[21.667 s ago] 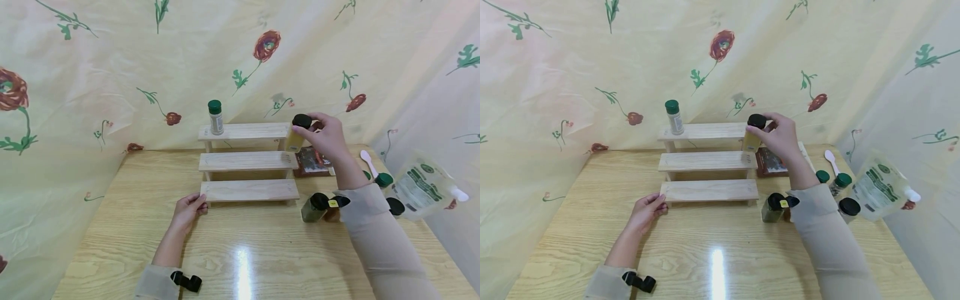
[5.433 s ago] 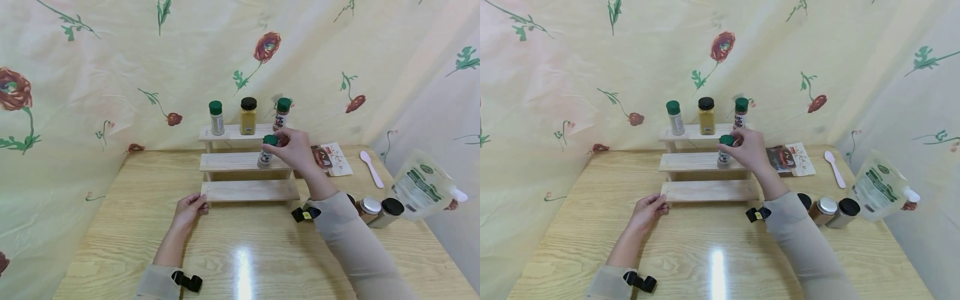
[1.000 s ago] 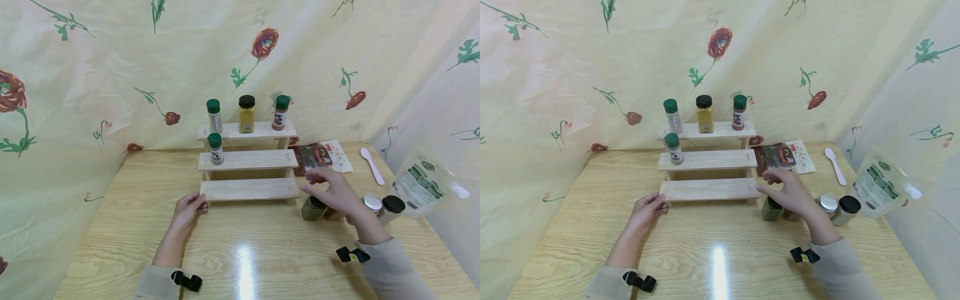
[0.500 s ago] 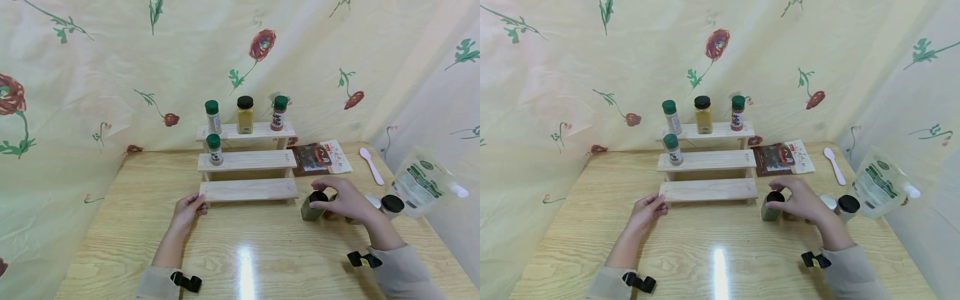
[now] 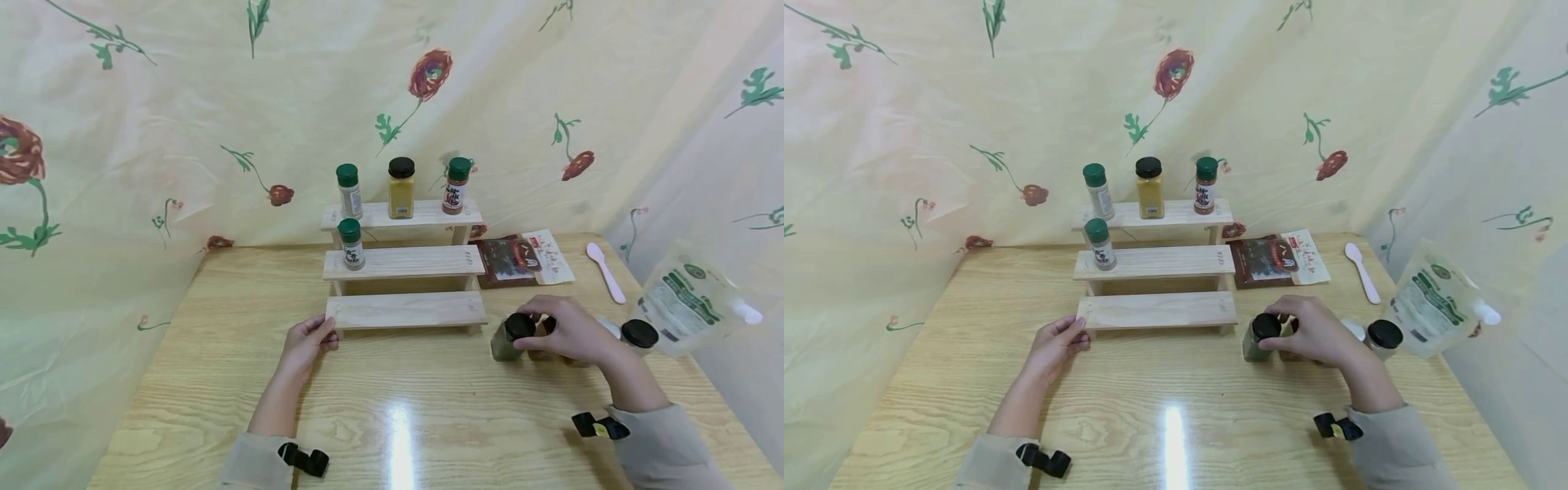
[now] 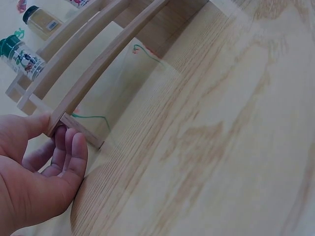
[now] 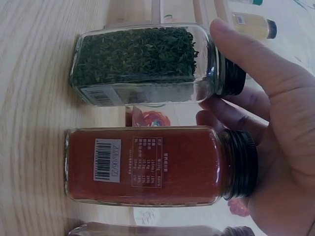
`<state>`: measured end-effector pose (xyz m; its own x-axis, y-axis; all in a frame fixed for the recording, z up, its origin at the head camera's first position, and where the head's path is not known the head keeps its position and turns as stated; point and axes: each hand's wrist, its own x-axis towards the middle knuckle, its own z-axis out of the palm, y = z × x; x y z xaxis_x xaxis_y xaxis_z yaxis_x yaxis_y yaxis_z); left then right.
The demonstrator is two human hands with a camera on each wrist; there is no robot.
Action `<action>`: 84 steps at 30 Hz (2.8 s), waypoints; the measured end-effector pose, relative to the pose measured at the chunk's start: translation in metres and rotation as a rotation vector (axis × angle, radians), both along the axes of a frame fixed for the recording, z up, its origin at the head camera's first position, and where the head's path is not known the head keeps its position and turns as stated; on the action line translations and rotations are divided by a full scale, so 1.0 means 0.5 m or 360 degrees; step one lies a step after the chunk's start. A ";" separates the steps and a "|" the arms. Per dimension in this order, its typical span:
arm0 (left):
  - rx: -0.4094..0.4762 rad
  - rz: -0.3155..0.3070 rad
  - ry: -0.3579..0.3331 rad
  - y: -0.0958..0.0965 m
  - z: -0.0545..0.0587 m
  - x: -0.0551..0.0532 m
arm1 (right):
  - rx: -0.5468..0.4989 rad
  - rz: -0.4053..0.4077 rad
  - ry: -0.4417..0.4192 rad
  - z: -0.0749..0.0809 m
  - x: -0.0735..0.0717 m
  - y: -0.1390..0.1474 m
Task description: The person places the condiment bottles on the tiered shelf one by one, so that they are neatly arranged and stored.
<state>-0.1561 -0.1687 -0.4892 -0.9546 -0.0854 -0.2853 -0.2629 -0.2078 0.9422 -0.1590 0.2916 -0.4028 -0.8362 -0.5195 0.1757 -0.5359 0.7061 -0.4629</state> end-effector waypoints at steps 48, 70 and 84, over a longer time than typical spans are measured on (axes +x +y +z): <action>0.0007 0.0017 -0.0016 0.001 0.003 -0.002 | -0.0628 -0.0192 0.0548 0.098 -0.101 -0.122; -0.0011 0.0105 -0.0028 0.008 0.007 -0.015 | -0.0694 -0.0188 0.0438 0.118 -0.162 -0.211; -0.0019 0.0199 0.0007 0.023 -0.006 -0.016 | -0.0617 -0.0153 0.0385 0.122 -0.185 -0.264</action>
